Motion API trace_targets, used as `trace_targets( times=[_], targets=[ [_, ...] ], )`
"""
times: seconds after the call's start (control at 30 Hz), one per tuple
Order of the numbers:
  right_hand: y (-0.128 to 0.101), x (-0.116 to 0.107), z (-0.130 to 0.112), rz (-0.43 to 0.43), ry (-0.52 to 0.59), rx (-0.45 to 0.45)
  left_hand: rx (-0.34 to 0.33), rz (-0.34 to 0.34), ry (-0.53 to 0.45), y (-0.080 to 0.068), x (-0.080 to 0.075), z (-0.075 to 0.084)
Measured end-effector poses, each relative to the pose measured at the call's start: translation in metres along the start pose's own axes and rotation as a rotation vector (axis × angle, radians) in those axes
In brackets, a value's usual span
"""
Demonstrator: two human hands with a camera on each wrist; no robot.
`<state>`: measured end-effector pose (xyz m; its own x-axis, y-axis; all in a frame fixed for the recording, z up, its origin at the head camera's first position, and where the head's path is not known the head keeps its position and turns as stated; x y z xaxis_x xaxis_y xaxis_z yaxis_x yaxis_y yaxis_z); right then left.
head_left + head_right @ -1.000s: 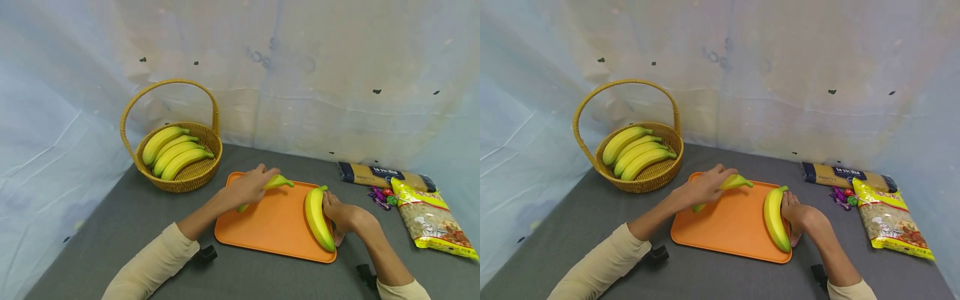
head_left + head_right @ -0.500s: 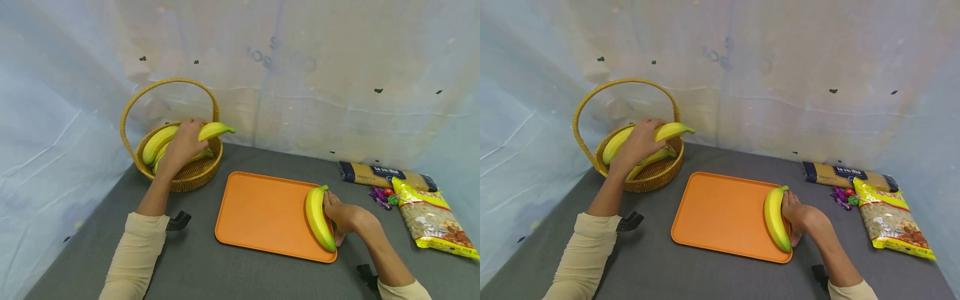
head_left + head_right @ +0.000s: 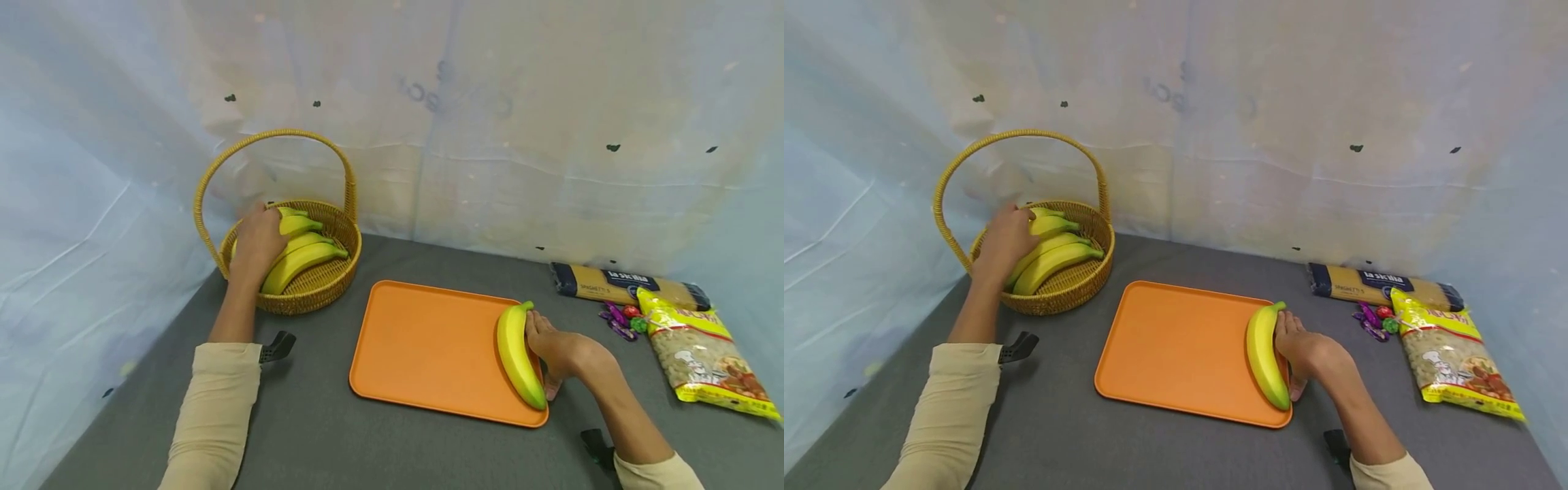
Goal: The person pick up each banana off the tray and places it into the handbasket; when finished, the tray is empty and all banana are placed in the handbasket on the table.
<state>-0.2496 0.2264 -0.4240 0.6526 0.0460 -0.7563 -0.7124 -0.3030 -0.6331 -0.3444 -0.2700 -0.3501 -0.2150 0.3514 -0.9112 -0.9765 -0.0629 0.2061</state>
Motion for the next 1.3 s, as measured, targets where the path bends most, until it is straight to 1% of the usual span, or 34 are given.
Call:
trace_targets(
  times=[0.1,0.17,0.23,0.3,0.37,0.43,0.47,0.53,0.63,0.67,0.77,0.83,0.9,0.97,1.0,1.03,1.1,1.2,1.3],
  targets=[
    [0.000,0.001,0.000,-0.001,0.004,0.008,-0.017,0.023,0.005,0.000,0.003,-0.004],
    [0.000,0.001,0.001,-0.001,0.005,0.013,-0.026,0.026,0.008,0.000,0.004,-0.005],
    [0.000,0.001,0.001,-0.002,0.004,0.016,-0.032,0.022,0.032,0.001,0.005,-0.003],
    [0.000,0.002,0.000,-0.003,-0.002,0.016,-0.041,0.019,0.070,0.002,0.005,0.002],
    [0.000,0.002,-0.001,-0.003,-0.009,0.015,-0.034,0.019,0.095,0.003,0.005,0.012],
    [0.001,0.002,-0.001,0.001,-0.016,0.010,0.000,0.019,0.102,0.002,0.005,0.030],
    [0.001,0.002,-0.002,0.003,-0.014,0.009,0.036,0.023,0.095,0.001,0.006,0.043],
    [0.002,0.002,-0.002,0.002,-0.008,0.011,0.139,0.015,0.066,-0.005,0.012,0.073],
    [0.004,0.004,-0.001,-0.005,0.000,0.020,0.344,-0.028,0.032,-0.021,0.024,0.130],
    [0.004,0.004,-0.001,-0.007,0.002,0.024,0.421,-0.042,0.033,-0.028,0.030,0.149],
    [0.004,0.004,0.000,-0.003,-0.011,0.028,0.631,-0.116,0.058,-0.048,0.047,0.206],
    [0.005,0.004,0.000,0.006,-0.017,0.025,0.759,-0.180,0.072,-0.062,0.060,0.238],
    [0.006,0.004,-0.002,0.009,-0.026,0.022,0.853,-0.250,0.102,-0.075,0.075,0.265],
    [0.007,0.003,-0.004,0.009,-0.033,0.019,0.909,-0.317,0.129,-0.086,0.092,0.285],
    [0.008,0.004,-0.006,0.009,-0.037,0.019,0.925,-0.339,0.152,-0.091,0.101,0.292],
    [0.009,0.003,-0.007,0.009,-0.043,0.020,0.936,-0.360,0.181,-0.096,0.109,0.299],
    [0.009,0.003,-0.009,0.011,-0.056,0.019,0.936,-0.403,0.238,-0.106,0.127,0.308],
    [0.008,0.002,-0.010,0.011,-0.062,0.017,0.906,-0.503,0.284,-0.120,0.151,0.312],
    [0.008,0.003,-0.011,0.013,-0.048,0.003,0.876,-0.569,0.317,-0.130,0.166,0.308]
  ],
)
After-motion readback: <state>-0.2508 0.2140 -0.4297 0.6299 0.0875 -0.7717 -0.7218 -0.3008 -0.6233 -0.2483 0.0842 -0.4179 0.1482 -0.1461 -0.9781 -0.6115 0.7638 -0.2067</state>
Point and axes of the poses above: each hand's wrist, its own y-axis towards the middle knuckle, its own x-axis out of the palm, z = x × y, the point moved 7 cm from there along y, towards the middle knuckle
